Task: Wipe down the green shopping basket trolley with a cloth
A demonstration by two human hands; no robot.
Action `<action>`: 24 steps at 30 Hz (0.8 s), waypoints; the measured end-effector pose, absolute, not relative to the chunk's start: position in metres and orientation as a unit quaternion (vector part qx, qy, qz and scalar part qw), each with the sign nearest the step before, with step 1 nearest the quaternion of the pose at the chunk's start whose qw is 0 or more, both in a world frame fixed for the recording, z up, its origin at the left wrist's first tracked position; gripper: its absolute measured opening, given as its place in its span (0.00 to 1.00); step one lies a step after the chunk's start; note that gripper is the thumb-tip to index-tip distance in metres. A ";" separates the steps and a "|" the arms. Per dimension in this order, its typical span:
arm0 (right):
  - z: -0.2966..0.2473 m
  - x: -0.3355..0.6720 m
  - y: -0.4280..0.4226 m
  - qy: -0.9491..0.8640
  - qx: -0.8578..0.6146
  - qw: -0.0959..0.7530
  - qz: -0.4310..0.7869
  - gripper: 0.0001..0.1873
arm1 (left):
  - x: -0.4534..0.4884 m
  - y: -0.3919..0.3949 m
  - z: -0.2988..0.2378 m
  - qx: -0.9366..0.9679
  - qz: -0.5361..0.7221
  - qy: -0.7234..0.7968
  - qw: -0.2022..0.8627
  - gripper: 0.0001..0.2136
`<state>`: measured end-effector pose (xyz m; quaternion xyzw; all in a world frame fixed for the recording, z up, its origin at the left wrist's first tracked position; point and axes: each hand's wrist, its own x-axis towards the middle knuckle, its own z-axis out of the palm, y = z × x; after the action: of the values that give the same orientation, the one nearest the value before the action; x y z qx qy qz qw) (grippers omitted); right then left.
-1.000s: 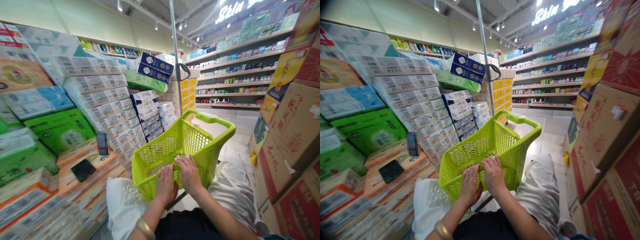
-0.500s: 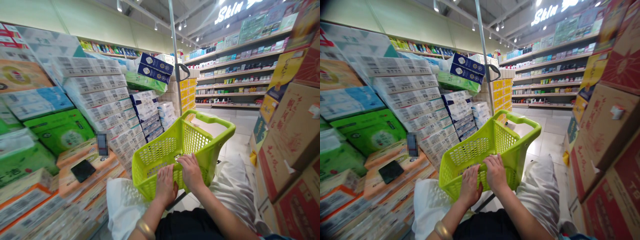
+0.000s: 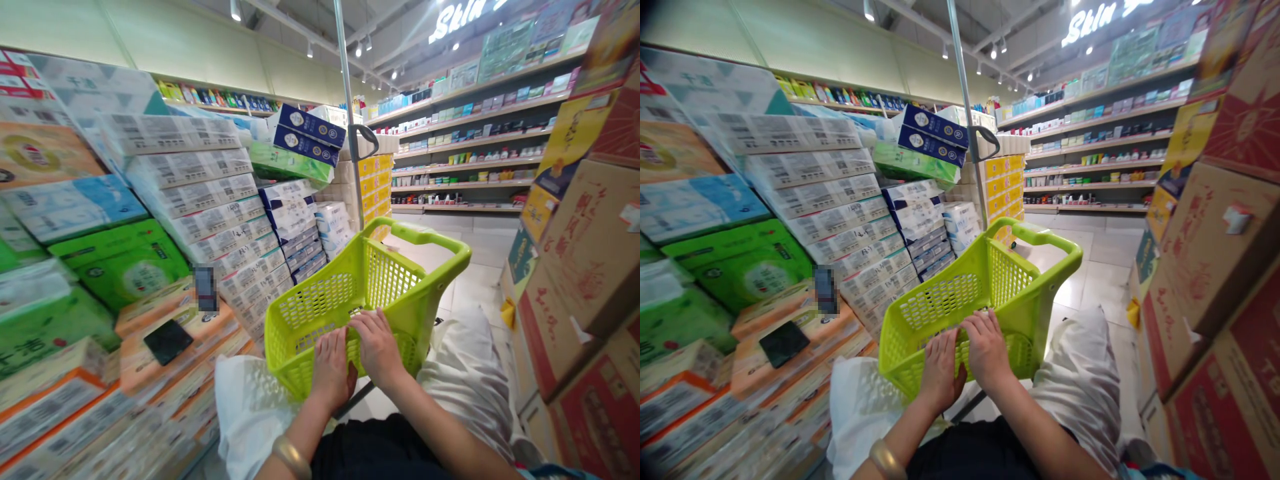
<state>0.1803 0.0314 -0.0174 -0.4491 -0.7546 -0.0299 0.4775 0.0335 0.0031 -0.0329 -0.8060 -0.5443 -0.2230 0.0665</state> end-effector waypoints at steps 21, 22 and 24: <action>-0.010 0.206 0.035 -0.733 -0.463 0.495 -0.043 0.22 | 0.032 0.002 -0.033 -0.803 -0.228 -0.549 0.044 0.33; -0.009 0.209 0.036 -0.728 -0.466 0.501 -0.044 0.22 | 0.032 0.002 -0.033 -0.803 -0.229 -0.549 0.044 0.33; -0.009 0.212 0.036 -0.724 -0.466 0.507 -0.046 0.23 | 0.034 0.003 -0.033 -0.802 -0.232 -0.549 0.046 0.33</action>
<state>0.2118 0.0364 -0.0086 -0.4663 -0.7239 -0.0456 0.5065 0.0336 0.0029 -0.0333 -0.8018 -0.5486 -0.2323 0.0459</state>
